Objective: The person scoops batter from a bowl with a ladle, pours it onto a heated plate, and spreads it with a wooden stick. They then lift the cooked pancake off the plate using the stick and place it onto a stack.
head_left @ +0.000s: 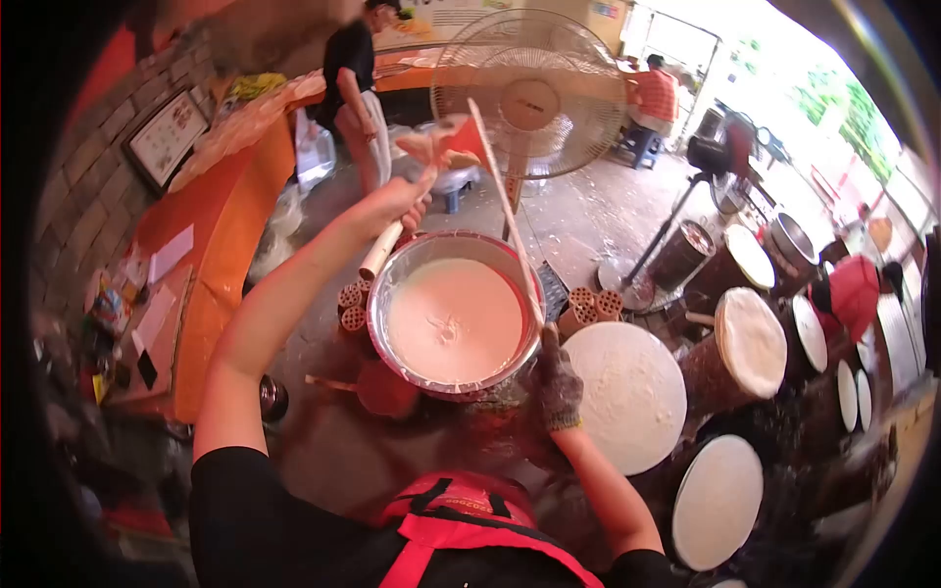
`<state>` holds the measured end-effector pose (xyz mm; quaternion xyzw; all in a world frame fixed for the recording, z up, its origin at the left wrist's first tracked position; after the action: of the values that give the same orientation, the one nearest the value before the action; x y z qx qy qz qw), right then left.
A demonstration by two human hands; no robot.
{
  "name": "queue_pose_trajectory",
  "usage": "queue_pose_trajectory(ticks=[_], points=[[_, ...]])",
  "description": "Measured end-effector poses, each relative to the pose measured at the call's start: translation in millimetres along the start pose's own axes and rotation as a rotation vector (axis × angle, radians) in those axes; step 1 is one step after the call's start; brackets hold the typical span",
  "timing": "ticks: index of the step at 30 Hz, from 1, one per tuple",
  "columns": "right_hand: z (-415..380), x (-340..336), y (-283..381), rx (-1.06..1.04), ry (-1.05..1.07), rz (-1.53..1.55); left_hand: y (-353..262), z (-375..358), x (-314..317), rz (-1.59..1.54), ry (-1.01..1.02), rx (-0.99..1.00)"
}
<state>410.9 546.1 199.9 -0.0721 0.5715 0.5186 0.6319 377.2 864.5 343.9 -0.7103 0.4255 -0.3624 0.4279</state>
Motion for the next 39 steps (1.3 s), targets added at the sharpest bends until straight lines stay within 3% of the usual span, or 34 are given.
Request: queue_pose_trajectory(ticks=[1, 2, 4, 5, 7, 8, 9, 10, 11, 13, 14, 18, 19, 22, 24, 25, 27, 29, 30, 31, 33, 35, 36, 39], points=[[2, 13, 5, 0.081, 0.082, -0.056, 19, 12, -8, 0.024, 0.020, -0.087], [2, 29, 8, 0.167, 0.170, -0.110, 49, 37, -25, -0.180, 0.149, -0.264], [-5, 48, 18, 0.315, 0.323, -0.164, 80, 32, -19, -0.393, 0.174, -0.457], [-20, 58, 17, 0.298, 0.250, -0.098, 96, 28, -15, -0.493, 0.180, -0.560], [-66, 62, 16, 0.261, 0.020, 0.044, 130, 43, -20, -0.425, 0.381, -0.572], [-91, 54, 19, 0.267, -0.086, 0.059, 131, 25, -5, -0.398, 0.333, -0.638], [-120, 43, 24, 0.277, -0.192, 0.068, 134, 15, 10, -0.322, 0.326, -0.672], [-154, 42, 18, 0.500, -0.086, 0.169, 135, 4, 25, -0.202, 0.339, -0.674], [-187, 32, 20, 0.608, -0.117, 0.246, 137, -7, 42, -0.081, 0.359, -0.673], [-258, 14, 28, 0.510, -0.336, 0.194, 144, -33, 83, 0.064, 0.412, -0.755], [-300, 12, 31, 0.590, -0.380, 0.134, 151, -45, 105, 0.168, 0.459, -0.805], [-472, 7, 68, 1.036, -0.509, -0.091, 184, -112, 220, 0.634, 0.804, -0.917], [-515, 12, 81, 1.165, -0.527, -0.125, 203, -128, 250, 0.557, 0.916, -1.129], [-640, 45, 132, 1.601, -0.684, 0.176, 240, -219, 373, 0.947, 1.281, -1.048], [-702, 45, 161, 1.611, -1.024, 0.497, 267, -294, 463, 1.125, 1.519, -0.958], [-732, 44, 175, 1.440, -1.325, 0.722, 280, -332, 505, 1.181, 1.676, -0.913], [-787, 32, 195, 0.920, -1.855, 1.096, 305, -416, 596, 1.410, 2.060, -0.340], [-812, -32, 218, 0.720, -1.996, 1.190, 315, -515, 670, 1.549, 2.199, 0.106], [-846, -42, 216, 0.641, -2.091, 0.977, 318, -568, 697, 1.560, 2.271, 0.286], [-862, -82, 223, 0.419, -2.181, 1.051, 323, -618, 722, 1.551, 2.340, 0.468], [-877, -172, 248, 0.860, -2.009, 0.573, 349, -696, 759, 1.564, 2.492, 0.699], [-917, -232, 265, 1.367, -1.587, -0.040, 379, -764, 785, 1.492, 2.529, 0.959], [-924, -262, 276, 1.399, -1.530, -0.327, 393, -793, 792, 1.421, 2.538, 1.079], [-964, -287, 294, 1.970, -1.005, -0.809, 430, -847, 801, 1.096, 2.588, 1.352]])
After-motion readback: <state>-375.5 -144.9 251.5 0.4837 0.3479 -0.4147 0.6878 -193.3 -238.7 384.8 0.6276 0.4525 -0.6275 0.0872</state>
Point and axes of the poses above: each hand's wrist, its own z-axis towards the middle knuckle, its own x-axis out of the palm, y = z × x, the point moved 6 cm from there along z, towards the middle knuckle, and after that the axes turned 9 degrees about y, right-handed, at the moved point
